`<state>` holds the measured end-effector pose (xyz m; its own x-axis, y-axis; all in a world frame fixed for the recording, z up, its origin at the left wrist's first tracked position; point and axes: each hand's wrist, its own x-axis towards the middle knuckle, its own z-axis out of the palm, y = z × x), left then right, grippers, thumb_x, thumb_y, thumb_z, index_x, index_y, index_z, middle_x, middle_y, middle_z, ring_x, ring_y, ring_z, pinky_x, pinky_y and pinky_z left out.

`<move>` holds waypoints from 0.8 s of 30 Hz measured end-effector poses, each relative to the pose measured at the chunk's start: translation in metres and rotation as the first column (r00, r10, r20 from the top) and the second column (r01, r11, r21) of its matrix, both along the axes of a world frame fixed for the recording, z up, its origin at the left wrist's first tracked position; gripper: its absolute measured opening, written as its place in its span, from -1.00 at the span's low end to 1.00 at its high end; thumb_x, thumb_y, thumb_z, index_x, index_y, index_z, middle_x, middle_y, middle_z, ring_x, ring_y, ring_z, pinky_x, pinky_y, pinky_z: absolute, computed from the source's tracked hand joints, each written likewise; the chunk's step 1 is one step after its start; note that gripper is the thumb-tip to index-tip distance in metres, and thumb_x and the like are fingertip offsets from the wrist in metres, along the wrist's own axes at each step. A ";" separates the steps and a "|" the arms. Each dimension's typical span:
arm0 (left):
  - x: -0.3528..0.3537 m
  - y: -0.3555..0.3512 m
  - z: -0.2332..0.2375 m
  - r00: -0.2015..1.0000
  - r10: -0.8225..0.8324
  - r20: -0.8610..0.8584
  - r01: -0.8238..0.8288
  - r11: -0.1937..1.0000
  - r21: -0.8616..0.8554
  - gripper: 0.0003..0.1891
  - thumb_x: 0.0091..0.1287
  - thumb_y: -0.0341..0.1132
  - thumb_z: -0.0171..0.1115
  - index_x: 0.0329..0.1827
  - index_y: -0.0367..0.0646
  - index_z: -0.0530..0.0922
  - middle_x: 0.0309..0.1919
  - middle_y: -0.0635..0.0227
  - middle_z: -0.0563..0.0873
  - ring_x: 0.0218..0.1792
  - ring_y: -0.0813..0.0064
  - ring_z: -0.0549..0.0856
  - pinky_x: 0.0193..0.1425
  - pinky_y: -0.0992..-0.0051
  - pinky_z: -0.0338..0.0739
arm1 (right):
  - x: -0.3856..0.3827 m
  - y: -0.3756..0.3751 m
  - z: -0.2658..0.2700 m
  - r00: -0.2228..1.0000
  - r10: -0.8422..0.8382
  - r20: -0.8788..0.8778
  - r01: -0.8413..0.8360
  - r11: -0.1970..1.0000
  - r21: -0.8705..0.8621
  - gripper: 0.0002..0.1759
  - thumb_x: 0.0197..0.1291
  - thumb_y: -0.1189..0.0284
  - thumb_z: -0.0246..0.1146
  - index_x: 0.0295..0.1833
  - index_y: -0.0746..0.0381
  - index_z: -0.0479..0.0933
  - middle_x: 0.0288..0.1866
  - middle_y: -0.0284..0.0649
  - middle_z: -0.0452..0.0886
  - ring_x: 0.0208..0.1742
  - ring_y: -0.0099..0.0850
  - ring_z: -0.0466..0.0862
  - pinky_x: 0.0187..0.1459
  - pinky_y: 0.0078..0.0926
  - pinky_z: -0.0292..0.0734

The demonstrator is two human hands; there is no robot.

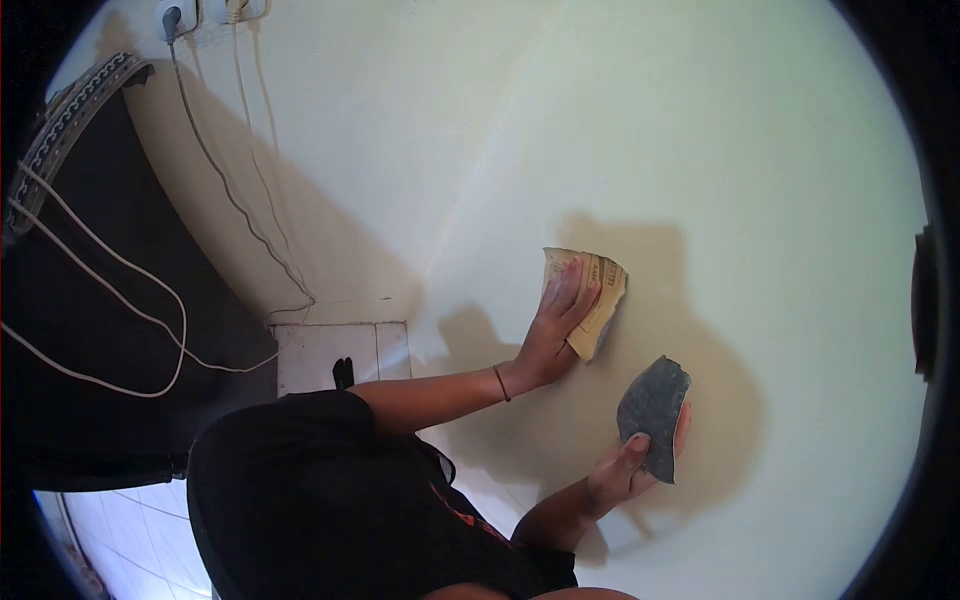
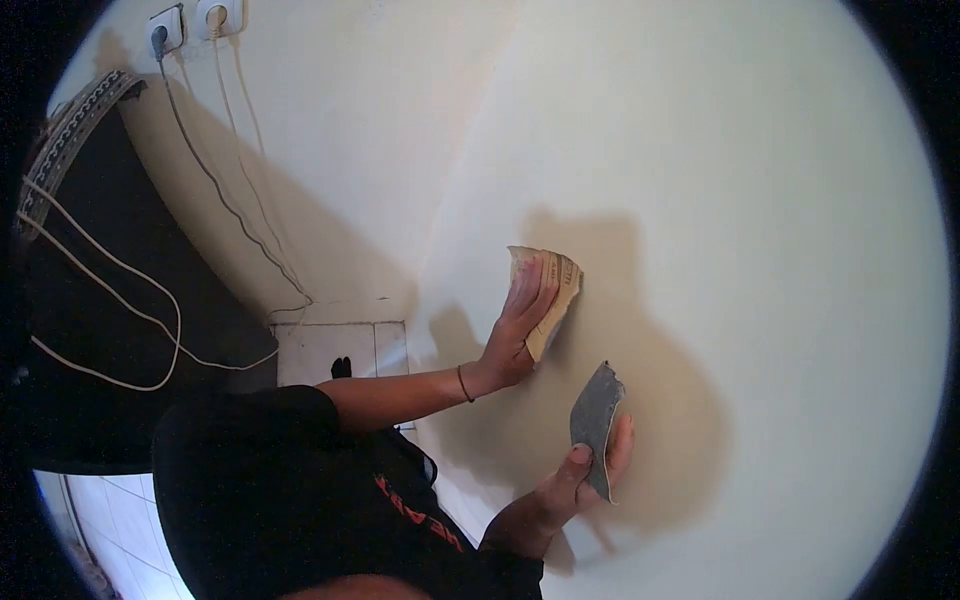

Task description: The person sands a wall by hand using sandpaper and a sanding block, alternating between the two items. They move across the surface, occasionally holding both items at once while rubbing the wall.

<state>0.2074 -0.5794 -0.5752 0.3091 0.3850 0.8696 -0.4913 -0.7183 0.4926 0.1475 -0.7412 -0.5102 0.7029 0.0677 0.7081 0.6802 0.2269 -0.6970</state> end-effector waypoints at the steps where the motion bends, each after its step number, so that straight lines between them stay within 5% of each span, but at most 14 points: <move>1: 0.004 0.002 0.001 0.999 0.023 -0.031 -0.023 1.000 0.002 -0.42 0.29 -0.39 0.06 0.41 -0.14 0.19 0.46 0.00 -0.01 0.47 0.02 -0.05 0.47 0.14 -0.16 | 0.005 0.003 0.004 0.997 -0.041 -0.059 0.040 0.999 -0.017 -0.17 0.16 0.00 0.22 0.29 0.45 0.20 0.22 0.00 0.33 0.21 -0.20 0.40 0.21 -0.22 0.27; 8: 0.029 0.019 0.007 0.998 -0.031 0.049 0.041 0.978 -0.203 -0.50 0.43 -0.22 -0.04 0.36 -0.27 0.21 0.43 0.02 0.10 0.45 0.01 0.03 0.46 0.13 -0.13 | 0.014 -0.011 -0.007 0.999 -0.002 -0.052 0.001 1.000 -0.020 -0.20 0.19 0.03 0.20 0.29 0.45 0.20 0.23 0.01 0.32 0.21 -0.19 0.39 0.20 -0.21 0.29; 10: 0.036 0.027 0.008 0.998 -0.032 0.060 0.043 0.977 -0.207 -0.49 0.42 -0.23 -0.03 0.36 -0.30 0.19 0.44 0.02 0.08 0.46 0.03 0.01 0.46 0.18 -0.14 | 0.016 -0.016 -0.016 0.999 0.042 0.008 -0.042 0.999 0.032 -0.29 0.23 0.26 0.16 0.33 0.47 0.11 0.25 0.08 0.30 0.24 -0.11 0.36 0.22 -0.16 0.27; 12: 0.032 0.023 0.007 0.996 -0.058 0.070 0.071 0.977 -0.200 -0.48 0.42 -0.23 -0.02 0.36 -0.33 0.18 0.44 0.02 0.06 0.47 0.05 -0.01 0.47 0.23 -0.15 | 0.007 -0.035 -0.033 0.998 0.017 0.060 -0.020 0.999 0.040 -0.30 0.23 0.28 0.15 0.34 0.47 0.10 0.25 0.08 0.30 0.24 -0.11 0.37 0.22 -0.16 0.27; 14: 0.037 0.028 0.014 0.995 -0.061 0.080 0.080 0.963 -0.257 -0.49 0.43 -0.28 -0.03 0.34 -0.40 0.18 0.41 0.06 0.19 0.43 0.32 0.15 0.43 0.37 -0.05 | 0.004 -0.047 -0.047 0.994 -0.002 0.105 -0.002 0.999 0.043 -0.31 0.23 0.29 0.14 0.34 0.47 0.09 0.25 0.08 0.30 0.24 -0.11 0.37 0.22 -0.16 0.27; 15: 0.067 0.084 0.043 0.997 0.014 0.076 0.010 0.952 -0.305 -0.49 0.43 -0.28 -0.03 0.34 -0.40 0.18 0.41 0.06 0.19 0.43 0.32 0.15 0.43 0.37 -0.05 | 0.050 -0.005 -0.015 0.988 0.094 0.126 -0.094 0.996 -0.002 -0.31 0.23 0.30 0.13 0.34 0.47 0.09 0.25 0.09 0.30 0.24 -0.10 0.37 0.22 -0.15 0.28; 17: 0.069 0.103 0.062 0.988 -0.043 0.147 0.113 0.852 -0.511 -0.58 0.41 -0.23 0.04 0.16 -0.43 0.39 0.14 0.11 0.53 0.15 0.47 0.47 0.24 0.44 0.29 | 0.047 -0.006 -0.017 0.982 0.103 0.156 -0.105 0.994 0.006 -0.31 0.23 0.31 0.13 0.34 0.47 0.08 0.25 0.09 0.30 0.24 -0.10 0.37 0.22 -0.15 0.28; 18: 0.076 0.119 0.062 0.988 -0.046 0.147 0.116 0.853 -0.509 -0.58 0.41 -0.23 0.04 0.16 -0.43 0.39 0.14 0.11 0.53 0.15 0.47 0.47 0.24 0.44 0.29 | 0.046 -0.005 -0.021 0.984 0.096 0.152 -0.097 0.995 -0.003 -0.31 0.23 0.30 0.13 0.35 0.47 0.07 0.25 0.10 0.30 0.23 -0.09 0.38 0.22 -0.14 0.28; 20: 0.090 0.147 0.064 0.999 0.041 0.017 -0.023 0.809 -0.588 -0.58 0.40 -0.11 0.07 -0.12 -0.42 0.53 -0.38 0.31 0.65 -0.31 0.66 0.51 -0.17 0.52 0.46 | 0.046 -0.009 -0.025 0.986 0.076 0.151 -0.075 0.997 -0.011 -0.30 0.24 0.30 0.13 0.35 0.46 0.07 0.24 0.11 0.31 0.23 -0.08 0.38 0.21 -0.13 0.29; 24: 0.116 0.199 0.077 0.980 0.171 0.102 -0.079 0.805 -0.588 -0.53 0.39 -0.04 0.07 -0.38 -0.40 0.54 -0.58 0.36 0.59 -0.46 0.64 0.49 -0.34 0.48 0.44 | 0.045 -0.013 -0.026 0.971 0.064 0.232 -0.058 0.998 -0.033 -0.31 0.25 0.27 0.13 0.34 0.47 0.08 0.23 0.15 0.32 0.21 -0.03 0.39 0.20 -0.09 0.30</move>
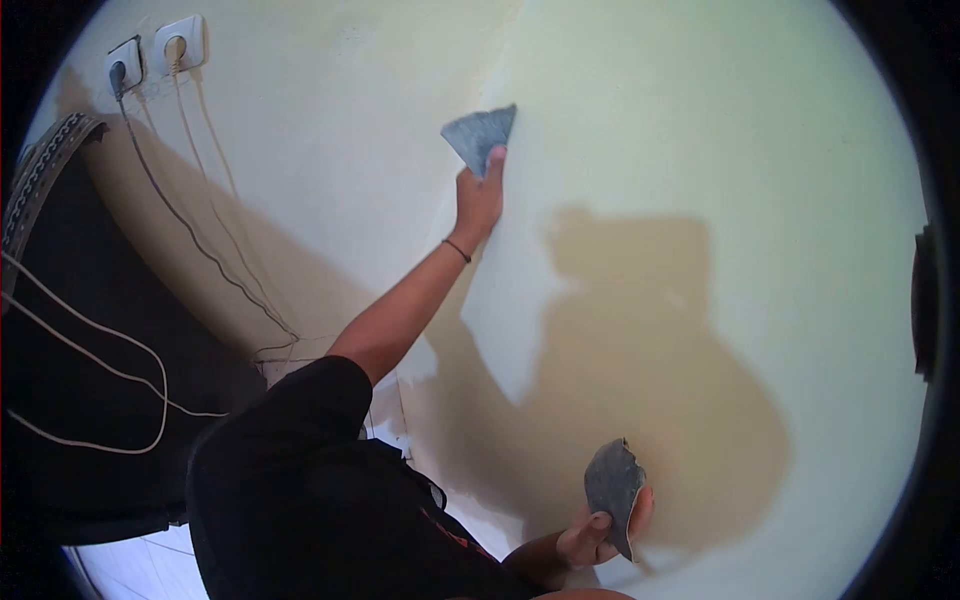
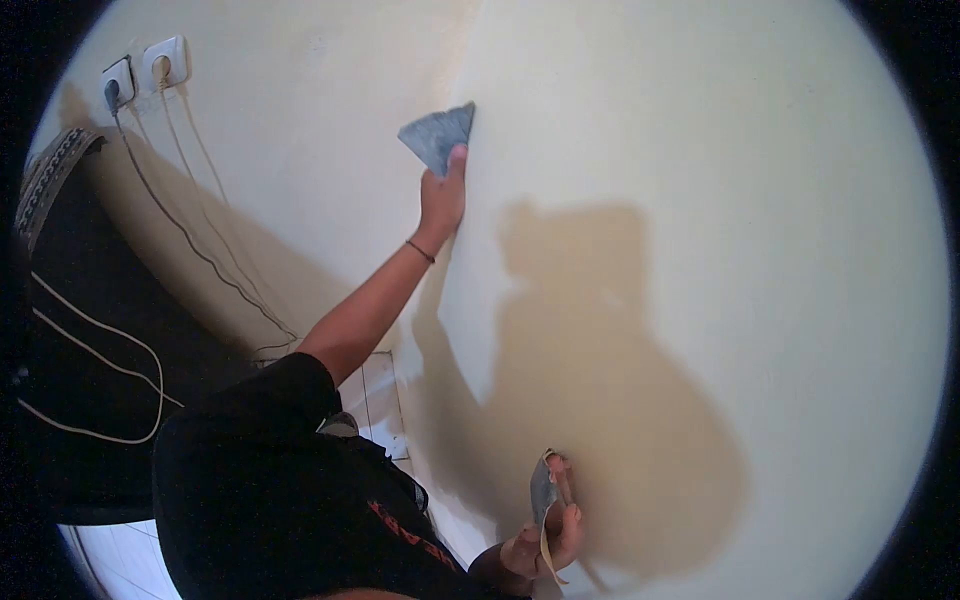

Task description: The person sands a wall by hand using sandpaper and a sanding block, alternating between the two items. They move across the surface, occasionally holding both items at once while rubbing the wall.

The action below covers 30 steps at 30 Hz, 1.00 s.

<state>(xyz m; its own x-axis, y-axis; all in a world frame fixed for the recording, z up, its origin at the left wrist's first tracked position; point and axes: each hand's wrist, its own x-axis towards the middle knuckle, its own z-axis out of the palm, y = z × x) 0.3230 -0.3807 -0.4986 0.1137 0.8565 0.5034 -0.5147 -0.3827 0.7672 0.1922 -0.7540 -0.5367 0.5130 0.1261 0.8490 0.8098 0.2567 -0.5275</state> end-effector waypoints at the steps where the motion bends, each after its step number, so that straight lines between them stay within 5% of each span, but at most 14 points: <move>1: 0.004 0.015 0.001 0.997 -0.010 -0.080 0.006 0.999 -0.041 -0.51 0.38 -0.03 0.07 -0.43 -0.39 0.53 -0.61 0.36 0.57 -0.49 0.64 0.46 -0.38 0.46 0.42 | 0.000 -0.001 0.000 0.999 -0.002 0.037 0.002 1.000 -0.005 -0.31 0.25 0.27 0.13 0.33 0.47 0.09 0.22 0.16 0.32 0.21 -0.02 0.40 0.20 -0.08 0.30; 7: 0.011 0.031 0.010 0.996 0.005 -0.092 -0.010 0.999 -0.052 -0.45 0.37 0.01 0.07 -0.53 -0.39 0.50 -0.69 0.33 0.54 -0.58 0.62 0.42 -0.46 0.43 0.36 | -0.002 -0.008 -0.001 0.997 0.022 -0.074 -0.026 0.998 -0.056 -0.31 0.25 0.26 0.13 0.32 0.47 0.10 0.21 0.14 0.33 0.19 -0.05 0.41 0.19 -0.09 0.31; 12: 0.011 0.023 -0.005 0.954 0.124 -0.272 -0.124 0.992 0.016 -0.49 0.39 -0.02 0.03 -0.05 -0.44 0.47 -0.42 0.04 0.66 -0.39 0.27 0.61 -0.19 0.33 0.47 | -0.004 0.004 0.021 0.988 0.034 -0.148 -0.038 0.999 -0.028 -0.30 0.24 0.24 0.15 0.32 0.49 0.11 0.21 0.11 0.33 0.20 -0.11 0.40 0.20 -0.14 0.31; 13: 0.006 0.006 -0.009 0.972 -0.006 -0.236 0.002 1.000 -0.015 -0.43 0.41 -0.04 -0.02 0.25 -0.41 0.26 -0.21 -0.11 0.64 -0.20 0.07 0.64 -0.05 0.30 0.46 | -0.002 0.007 0.024 0.991 0.039 -0.130 -0.044 0.998 -0.036 -0.29 0.24 0.23 0.15 0.31 0.50 0.12 0.21 0.10 0.32 0.21 -0.13 0.39 0.20 -0.16 0.31; 15: -0.024 -0.044 -0.007 0.962 -0.110 -0.250 0.117 0.993 0.010 -0.39 0.43 -0.10 -0.06 0.45 -0.17 0.02 0.10 -0.16 0.51 0.08 -0.02 0.55 0.14 0.32 0.42 | -0.002 0.008 0.025 0.990 0.007 -0.141 -0.013 0.999 -0.045 -0.29 0.25 0.22 0.16 0.31 0.50 0.13 0.22 0.10 0.32 0.22 -0.13 0.39 0.21 -0.16 0.30; 17: -0.042 -0.093 -0.023 0.975 -0.076 -0.208 0.107 0.985 0.138 -0.45 0.42 -0.27 -0.02 0.45 -0.08 0.09 0.42 -0.02 0.10 0.44 0.07 0.08 0.43 0.36 0.09 | -0.003 0.008 0.030 0.986 -0.033 -0.161 0.023 0.998 -0.063 -0.29 0.25 0.21 0.16 0.30 0.51 0.14 0.23 0.10 0.32 0.22 -0.13 0.39 0.22 -0.17 0.30; 19: -0.060 -0.141 -0.051 0.961 -0.028 -0.276 0.114 0.948 0.299 -0.45 0.34 -0.34 0.07 0.41 -0.07 0.19 0.44 -0.03 0.01 0.46 0.06 -0.01 0.48 0.28 -0.05 | -0.004 0.010 0.037 0.972 0.013 -0.235 -0.029 0.998 -0.063 -0.30 0.26 0.18 0.15 0.29 0.50 0.16 0.22 0.09 0.33 0.21 -0.13 0.40 0.22 -0.18 0.30; 24: -0.104 -0.219 -0.087 0.935 -0.105 -0.338 0.258 0.856 0.448 -0.43 0.27 -0.55 0.01 0.40 -0.12 0.20 0.46 -0.06 -0.10 0.46 -0.09 -0.10 0.47 0.16 -0.12 | -0.008 0.006 0.049 0.969 -0.024 -0.245 0.004 0.997 -0.080 -0.28 0.26 0.16 0.15 0.30 0.51 0.15 0.20 0.10 0.36 0.19 -0.13 0.42 0.21 -0.20 0.32; 30: -0.097 -0.200 -0.090 0.956 -0.135 -0.259 0.248 0.844 0.476 -0.49 0.37 -0.31 0.02 0.39 -0.13 0.23 0.46 -0.07 -0.09 0.45 -0.10 -0.08 0.46 0.08 -0.17 | -0.006 0.006 0.043 0.977 0.025 -0.211 -0.037 0.998 -0.055 -0.30 0.27 0.16 0.14 0.29 0.49 0.16 0.19 0.14 0.38 0.18 -0.11 0.44 0.20 -0.19 0.32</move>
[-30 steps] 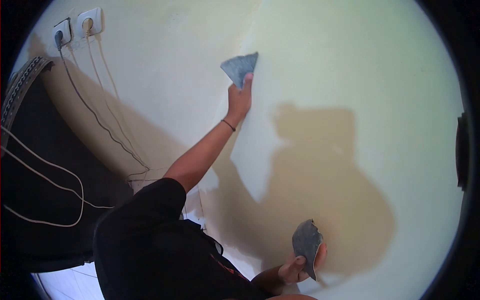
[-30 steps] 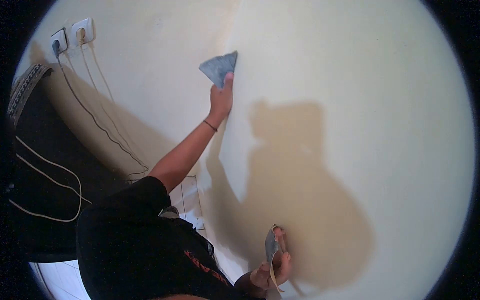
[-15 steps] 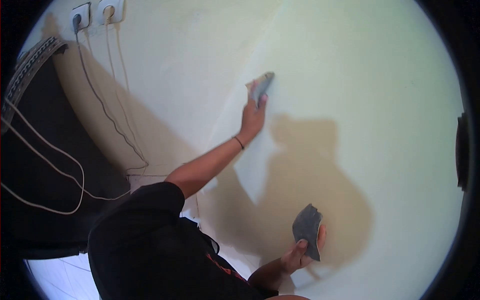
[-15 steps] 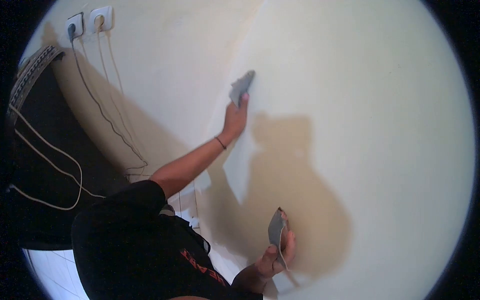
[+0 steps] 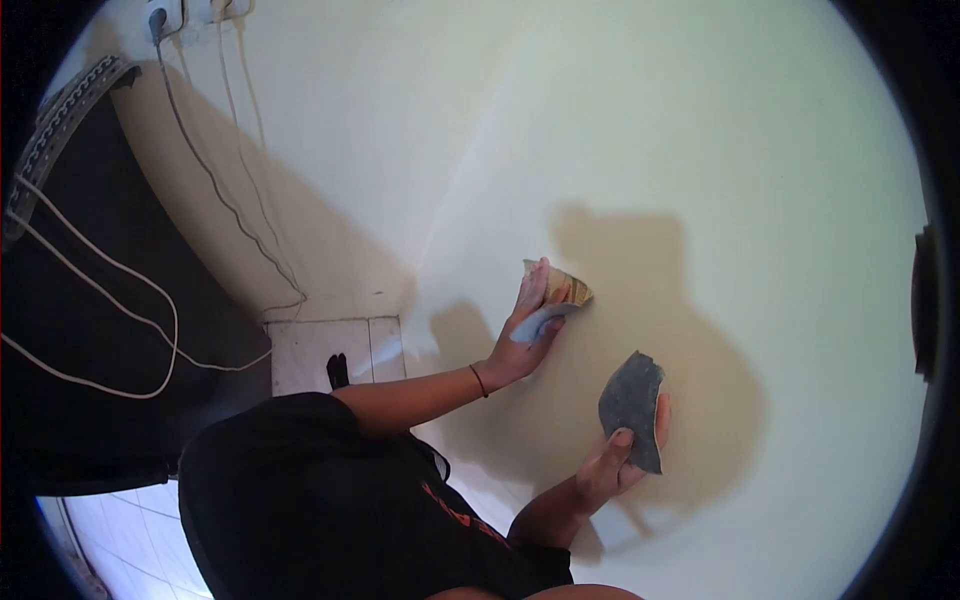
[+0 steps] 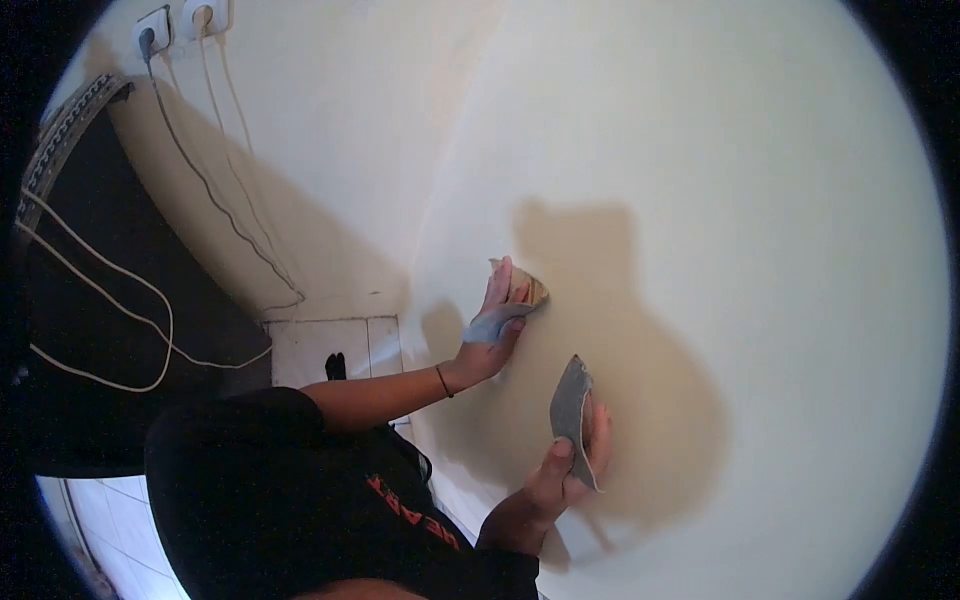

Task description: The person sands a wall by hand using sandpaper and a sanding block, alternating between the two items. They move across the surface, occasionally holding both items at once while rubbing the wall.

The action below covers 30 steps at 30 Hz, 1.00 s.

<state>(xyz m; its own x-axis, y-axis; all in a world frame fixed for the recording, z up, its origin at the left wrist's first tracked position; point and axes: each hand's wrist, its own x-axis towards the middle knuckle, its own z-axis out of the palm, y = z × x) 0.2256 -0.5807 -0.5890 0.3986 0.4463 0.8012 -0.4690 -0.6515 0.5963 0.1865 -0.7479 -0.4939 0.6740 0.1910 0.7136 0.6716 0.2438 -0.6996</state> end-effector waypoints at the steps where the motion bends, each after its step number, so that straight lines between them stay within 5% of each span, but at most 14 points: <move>1: 0.000 0.001 -0.002 1.000 -0.016 -0.024 0.015 0.999 -0.041 -0.52 0.39 -0.28 -0.01 0.37 -0.16 0.25 0.46 -0.06 -0.07 0.46 -0.09 -0.08 0.46 0.10 -0.18 | -0.001 -0.002 -0.002 0.999 0.029 0.028 -0.029 0.999 0.013 -0.34 0.29 0.18 0.12 0.28 0.48 0.18 0.17 0.17 0.40 0.17 -0.10 0.47 0.20 -0.17 0.32; 5: 0.004 -0.001 -0.005 1.000 -0.017 -0.010 0.016 0.992 -0.122 -0.54 0.44 -0.20 -0.08 0.31 -0.28 0.31 0.46 -0.01 -0.02 0.47 0.00 -0.04 0.47 0.18 -0.18 | -0.009 -0.015 -0.013 0.997 0.020 0.077 -0.019 1.000 -0.012 -0.39 0.32 0.20 0.08 0.26 0.46 0.19 0.17 0.23 0.41 0.18 -0.03 0.47 0.21 -0.10 0.31; 8: 0.018 0.022 0.001 0.999 0.013 0.031 -0.005 0.975 -0.222 -0.55 0.45 -0.21 -0.09 0.28 -0.35 0.31 0.45 0.01 0.03 0.47 0.07 -0.01 0.47 0.23 -0.17 | -0.014 -0.018 -0.019 1.000 0.021 0.005 -0.022 0.997 0.067 -0.26 0.23 0.21 0.18 0.31 0.52 0.11 0.21 0.08 0.34 0.20 -0.13 0.41 0.21 -0.19 0.30; 10: 0.041 0.077 0.013 0.998 0.058 0.004 -0.055 0.957 -0.285 -0.38 0.47 -0.15 -0.13 0.43 -0.37 -0.03 0.46 0.09 0.02 0.46 0.29 0.03 0.46 0.40 -0.18 | 0.010 0.007 -0.013 0.996 0.071 0.054 -0.073 0.996 0.043 -0.28 0.24 0.23 0.17 0.31 0.51 0.11 0.21 0.07 0.34 0.19 -0.14 0.41 0.20 -0.15 0.30; 11: 0.046 0.088 0.020 0.999 0.053 0.004 -0.050 0.958 -0.283 -0.38 0.47 -0.15 -0.13 0.43 -0.37 -0.03 0.46 0.09 0.02 0.46 0.29 0.03 0.46 0.40 -0.18 | 0.011 0.006 -0.015 0.996 0.066 0.054 -0.069 0.997 0.045 -0.28 0.24 0.23 0.17 0.31 0.51 0.11 0.21 0.07 0.34 0.19 -0.14 0.41 0.20 -0.15 0.30; 13: 0.051 0.104 0.036 0.979 0.047 0.200 0.039 0.913 -0.405 -0.57 0.45 -0.19 -0.05 0.18 -0.40 0.38 0.33 0.05 0.32 0.34 0.30 0.30 0.38 0.42 0.10 | 0.010 0.003 -0.019 0.992 0.042 0.122 -0.045 0.999 0.024 -0.31 0.24 0.27 0.15 0.31 0.51 0.11 0.20 0.07 0.33 0.18 -0.13 0.42 0.18 -0.13 0.31; 14: 0.055 0.113 0.038 0.981 0.038 0.192 0.044 0.913 -0.406 -0.57 0.45 -0.19 -0.05 0.18 -0.40 0.38 0.33 0.05 0.32 0.34 0.30 0.30 0.38 0.42 0.10 | 0.010 0.003 -0.021 0.993 0.032 0.114 -0.035 0.999 0.023 -0.31 0.24 0.27 0.15 0.31 0.51 0.11 0.20 0.07 0.33 0.18 -0.13 0.42 0.18 -0.13 0.31; 16: 0.063 0.132 0.040 0.996 0.080 0.029 -0.049 0.819 -0.571 -0.55 0.43 -0.11 -0.01 0.03 -0.42 0.48 -0.02 0.15 0.61 -0.01 0.44 0.56 0.14 0.46 0.37 | 0.009 0.001 -0.024 0.986 0.043 0.163 -0.049 0.998 0.035 -0.33 0.26 0.29 0.13 0.32 0.47 0.10 0.20 0.08 0.32 0.19 -0.08 0.41 0.19 -0.07 0.31; 17: 0.068 0.144 0.042 0.997 0.069 0.020 -0.045 0.820 -0.570 -0.55 0.43 -0.11 -0.01 0.03 -0.42 0.48 -0.02 0.15 0.61 -0.01 0.44 0.56 0.14 0.46 0.37 | 0.010 -0.003 -0.028 0.988 0.031 0.154 -0.037 0.999 0.036 -0.33 0.26 0.29 0.13 0.32 0.47 0.10 0.20 0.08 0.32 0.19 -0.08 0.41 0.19 -0.07 0.31; 19: 0.080 0.166 0.047 0.983 0.182 0.003 -0.149 0.811 -0.565 -0.53 0.41 -0.04 0.02 -0.13 -0.41 0.55 -0.36 0.30 0.66 -0.30 0.51 0.57 -0.10 0.44 0.46 | 0.010 -0.011 -0.037 0.973 0.049 0.225 -0.049 0.999 -0.005 -0.36 0.26 0.31 0.12 0.33 0.43 0.10 0.20 0.12 0.32 0.19 0.01 0.41 0.21 0.01 0.30; 23: 0.108 0.214 0.051 0.942 0.299 0.150 -0.198 0.860 -0.470 -0.52 0.42 -0.02 0.00 -0.20 -0.40 0.55 -0.43 0.34 0.64 -0.36 0.54 0.54 -0.17 0.46 0.45 | 0.007 -0.008 -0.034 0.983 0.103 0.151 -0.110 0.993 0.043 -0.37 0.27 0.30 0.11 0.32 0.41 0.10 0.21 0.11 0.31 0.19 0.08 0.41 0.22 0.07 0.28; 30: 0.104 0.229 0.060 0.982 0.147 -0.120 -0.190 0.793 -0.579 -0.46 0.42 0.03 -0.03 -0.11 -0.42 0.55 -0.29 0.22 0.66 -0.21 0.52 0.57 -0.04 0.50 0.42 | 0.006 0.001 -0.021 0.975 0.177 0.131 -0.187 0.980 0.067 -0.37 0.28 0.27 0.12 0.30 0.43 0.14 0.20 0.08 0.32 0.16 0.00 0.45 0.20 -0.01 0.32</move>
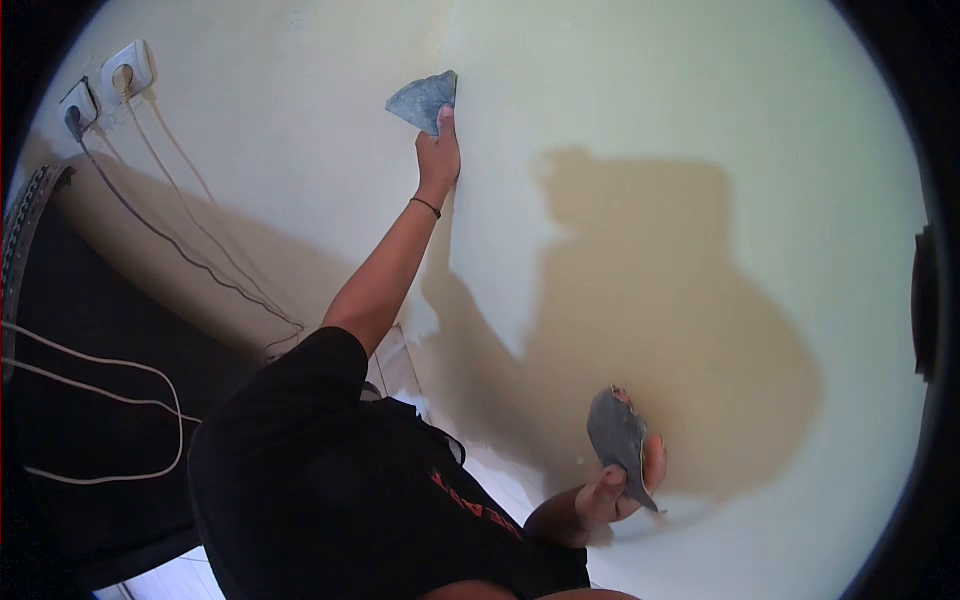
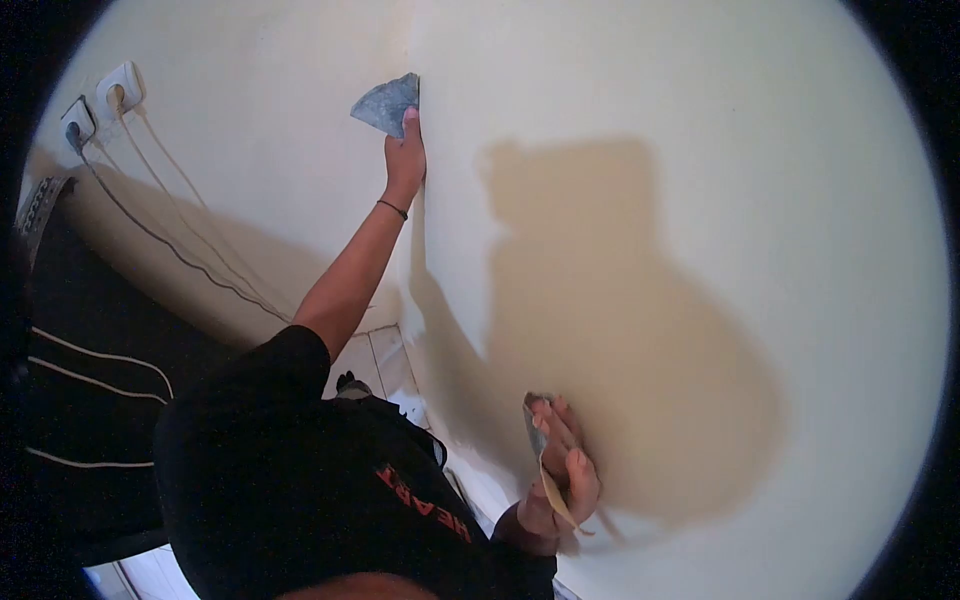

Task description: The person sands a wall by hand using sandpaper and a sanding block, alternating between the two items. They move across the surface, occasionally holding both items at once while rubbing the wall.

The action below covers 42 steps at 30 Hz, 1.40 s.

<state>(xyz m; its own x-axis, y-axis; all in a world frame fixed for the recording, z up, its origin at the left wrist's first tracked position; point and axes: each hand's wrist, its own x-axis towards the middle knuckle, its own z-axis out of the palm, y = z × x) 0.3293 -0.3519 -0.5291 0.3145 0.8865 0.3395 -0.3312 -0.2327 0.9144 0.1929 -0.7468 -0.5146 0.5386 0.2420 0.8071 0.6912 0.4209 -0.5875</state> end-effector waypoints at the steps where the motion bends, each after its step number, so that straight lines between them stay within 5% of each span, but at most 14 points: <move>1: 0.002 -0.001 0.000 0.996 0.011 0.089 -0.013 0.999 0.029 -0.46 0.42 0.02 -0.04 -0.07 -0.41 0.53 -0.28 0.20 0.67 -0.20 0.48 0.59 -0.03 0.47 0.43 | -0.002 -0.001 0.001 0.998 -0.047 -0.030 0.047 0.999 -0.006 -0.37 0.28 0.26 0.13 0.30 0.45 0.15 0.18 0.08 0.33 0.15 -0.04 0.46 0.19 -0.05 0.33; 5: -0.003 -0.022 -0.017 0.985 0.172 -0.008 -0.170 0.977 0.132 -0.47 0.44 0.00 -0.09 0.10 -0.39 0.44 -0.13 0.08 0.65 -0.06 0.26 0.60 0.09 0.37 0.40 | 0.003 0.005 0.015 0.995 -0.094 -0.032 0.091 0.994 -0.065 -0.34 0.27 0.25 0.15 0.29 0.50 0.16 0.16 0.05 0.36 0.14 -0.11 0.46 0.18 -0.13 0.35; 7: -0.053 -0.079 0.008 0.930 -0.224 -0.291 0.156 0.959 -0.237 -0.51 0.44 -0.10 -0.08 0.22 -0.36 0.35 0.13 -0.05 0.51 0.20 0.13 0.46 0.28 0.37 0.27 | -0.001 0.005 0.014 0.983 -0.183 -0.024 0.180 0.978 -0.105 -0.46 0.29 0.21 0.10 0.23 0.37 0.28 0.08 0.27 0.48 0.14 0.14 0.49 0.19 -0.01 0.31; 9: -0.043 -0.111 -0.050 0.996 0.061 0.058 -0.075 0.956 0.284 -0.51 0.42 -0.22 -0.02 0.34 -0.29 0.24 0.33 -0.15 0.24 0.40 0.18 0.20 0.41 0.41 0.07 | -0.001 0.008 0.015 0.990 -0.132 -0.059 0.128 0.990 -0.063 -0.45 0.29 0.20 0.10 0.22 0.38 0.28 0.07 0.25 0.49 0.14 0.10 0.49 0.19 -0.05 0.31; 11: -0.077 -0.171 -0.066 0.981 -0.189 0.047 0.170 0.949 0.265 -0.44 0.37 -0.35 0.03 0.42 -0.22 0.12 0.42 -0.20 -0.02 0.47 0.09 -0.03 0.47 0.30 -0.09 | -0.002 0.007 0.015 0.992 -0.083 -0.094 0.081 0.996 -0.022 -0.45 0.29 0.19 0.10 0.22 0.39 0.28 0.06 0.22 0.50 0.15 0.05 0.50 0.19 -0.09 0.30; 13: -0.105 -0.220 -0.087 0.976 -0.172 -0.135 0.218 0.824 0.523 -0.39 0.33 -0.41 0.04 0.44 -0.22 0.07 0.44 -0.19 -0.15 0.47 -0.08 -0.13 0.46 0.14 -0.17 | -0.002 0.003 0.015 0.987 -0.152 -0.055 0.148 0.987 -0.060 -0.43 0.28 0.19 0.11 0.23 0.38 0.26 0.07 0.19 0.51 0.15 -0.01 0.50 0.19 -0.12 0.30; 16: -0.117 -0.247 -0.090 0.960 -0.198 -0.199 0.275 0.809 0.519 -0.40 0.34 -0.39 0.02 0.43 -0.23 0.08 0.45 -0.17 -0.20 0.44 -0.22 -0.18 0.45 0.07 -0.21 | 0.002 0.002 0.021 0.983 -0.162 -0.089 0.151 0.981 -0.120 -0.42 0.29 0.19 0.10 0.25 0.38 0.23 0.07 0.20 0.51 0.12 -0.04 0.52 0.19 -0.14 0.30; 23: -0.099 -0.226 -0.099 0.957 -0.288 -0.031 0.276 0.874 0.399 -0.46 0.44 -0.25 -0.12 0.42 -0.29 0.08 0.46 -0.10 -0.14 0.47 -0.05 -0.12 0.47 0.17 -0.21 | -0.007 -0.004 0.006 0.988 -0.117 -0.101 0.117 0.993 -0.012 -0.29 0.23 0.24 0.17 0.29 0.54 0.13 0.14 0.14 0.38 0.14 -0.09 0.47 0.16 -0.14 0.38; 25: -0.082 -0.201 -0.087 0.977 -0.205 0.064 0.182 0.949 0.259 -0.50 0.47 -0.22 -0.14 0.37 -0.36 0.17 0.44 -0.05 0.02 0.46 0.09 -0.01 0.46 0.29 -0.16 | -0.010 -0.004 0.011 0.991 -0.111 -0.072 0.105 0.991 -0.086 -0.50 0.32 0.22 0.06 0.22 0.35 0.28 0.05 0.25 0.51 0.14 0.08 0.51 0.22 -0.04 0.29; 29: -0.054 -0.134 -0.049 0.969 -0.032 0.245 -0.017 0.980 0.196 -0.53 0.47 -0.15 -0.12 0.21 -0.42 0.37 0.26 0.03 0.38 0.33 0.27 0.29 0.40 0.41 0.05 | 0.003 0.003 0.004 0.993 -0.112 -0.048 0.109 0.992 -0.070 -0.31 0.25 0.25 0.15 0.29 0.54 0.13 0.15 0.09 0.36 0.13 -0.13 0.47 0.15 -0.18 0.38; 32: -0.047 -0.087 -0.034 0.982 -0.186 0.004 0.185 0.972 -0.147 -0.41 0.44 -0.04 -0.07 0.31 -0.40 0.25 0.22 0.14 0.44 0.23 0.34 0.39 0.35 0.43 0.16 | 0.002 0.004 0.005 0.995 -0.100 -0.007 0.098 0.990 -0.103 -0.31 0.25 0.24 0.16 0.28 0.55 0.14 0.14 0.06 0.36 0.11 -0.13 0.48 0.13 -0.18 0.39; 35: -0.019 -0.043 -0.030 0.991 0.053 0.120 -0.047 0.997 -0.056 -0.43 0.42 0.02 -0.05 0.09 -0.44 0.45 -0.05 0.09 0.63 0.02 0.33 0.56 0.14 0.43 0.36 | 0.001 0.006 0.003 0.991 -0.136 0.004 0.135 0.988 -0.067 -0.33 0.27 0.24 0.14 0.26 0.55 0.16 0.10 0.09 0.38 0.10 -0.09 0.48 0.14 -0.16 0.38; 39: -0.001 -0.003 -0.031 0.990 -0.067 0.128 0.089 0.981 -0.175 -0.40 0.42 0.05 -0.08 0.09 -0.46 0.44 -0.04 0.08 0.62 0.04 0.31 0.55 0.16 0.42 0.35 | 0.004 0.009 0.007 0.995 -0.061 0.074 0.072 0.986 -0.148 -0.37 0.30 0.24 0.11 0.24 0.55 0.18 0.08 0.15 0.41 0.11 -0.04 0.48 0.18 -0.10 0.35; 42: -0.002 -0.005 -0.032 0.990 0.094 0.102 -0.082 0.990 -0.119 -0.38 0.41 0.07 -0.09 0.09 -0.46 0.44 -0.03 0.05 0.61 0.04 0.26 0.55 0.16 0.42 0.35 | 0.005 0.013 0.005 0.998 -0.026 0.059 0.036 0.984 -0.173 -0.37 0.30 0.24 0.10 0.24 0.55 0.18 0.15 0.20 0.38 0.15 -0.02 0.46 0.21 -0.09 0.31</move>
